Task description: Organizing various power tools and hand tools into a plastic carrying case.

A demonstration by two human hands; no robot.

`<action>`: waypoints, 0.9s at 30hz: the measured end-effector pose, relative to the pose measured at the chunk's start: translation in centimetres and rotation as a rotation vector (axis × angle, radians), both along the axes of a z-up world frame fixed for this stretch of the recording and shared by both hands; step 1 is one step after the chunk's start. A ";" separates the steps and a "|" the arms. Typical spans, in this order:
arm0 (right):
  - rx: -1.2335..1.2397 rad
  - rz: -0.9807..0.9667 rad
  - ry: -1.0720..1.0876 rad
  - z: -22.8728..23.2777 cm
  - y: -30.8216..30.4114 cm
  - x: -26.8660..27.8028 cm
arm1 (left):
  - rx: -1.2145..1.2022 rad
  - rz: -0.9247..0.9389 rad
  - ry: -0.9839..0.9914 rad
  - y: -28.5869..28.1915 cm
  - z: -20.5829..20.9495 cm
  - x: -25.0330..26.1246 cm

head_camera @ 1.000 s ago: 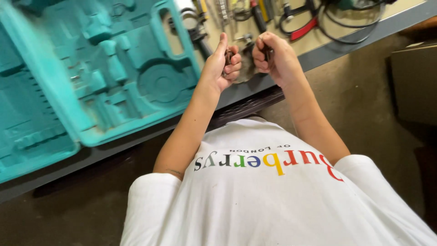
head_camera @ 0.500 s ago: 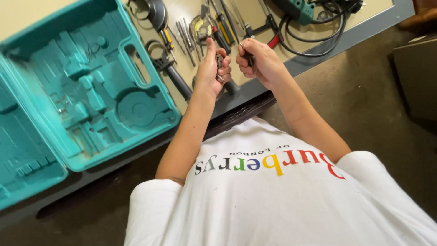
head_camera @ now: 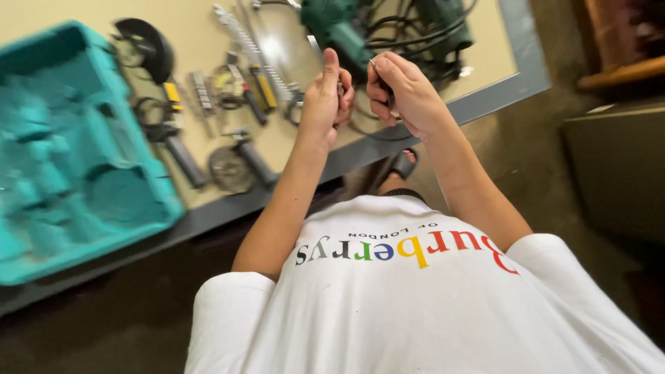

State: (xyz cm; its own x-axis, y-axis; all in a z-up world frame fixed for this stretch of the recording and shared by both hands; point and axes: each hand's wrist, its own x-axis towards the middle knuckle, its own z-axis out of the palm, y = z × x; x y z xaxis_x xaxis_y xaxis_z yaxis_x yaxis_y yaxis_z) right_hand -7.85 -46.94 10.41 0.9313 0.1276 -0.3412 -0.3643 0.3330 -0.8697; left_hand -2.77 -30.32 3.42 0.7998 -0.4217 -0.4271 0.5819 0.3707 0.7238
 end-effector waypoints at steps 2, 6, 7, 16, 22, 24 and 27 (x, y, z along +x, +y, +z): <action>-0.035 0.035 0.012 0.0 -5.6 0.1 | 0.000 0.033 0.005 -5.1 0.1 -0.6; -0.003 0.043 -0.004 -0.5 -15.8 0.4 | -0.026 0.058 0.017 -14.7 -0.4 -1.8; 0.019 0.033 -0.016 -0.4 -17.8 0.6 | -0.030 0.062 0.017 -16.8 -0.4 -1.8; -0.172 -0.056 0.024 -6.3 -27.9 0.3 | 0.064 -0.099 0.049 -29.0 -2.6 -2.9; -0.092 -0.108 0.101 -5.9 -30.4 -0.1 | 0.043 -0.110 0.031 -31.5 -4.2 -1.7; -0.081 -0.083 0.093 -6.5 -31.3 0.1 | 0.067 -0.071 0.023 -32.2 -4.5 -1.7; -0.068 -0.008 0.072 -6.9 -33.1 2.2 | 0.104 0.012 0.013 -33.8 -4.6 -0.8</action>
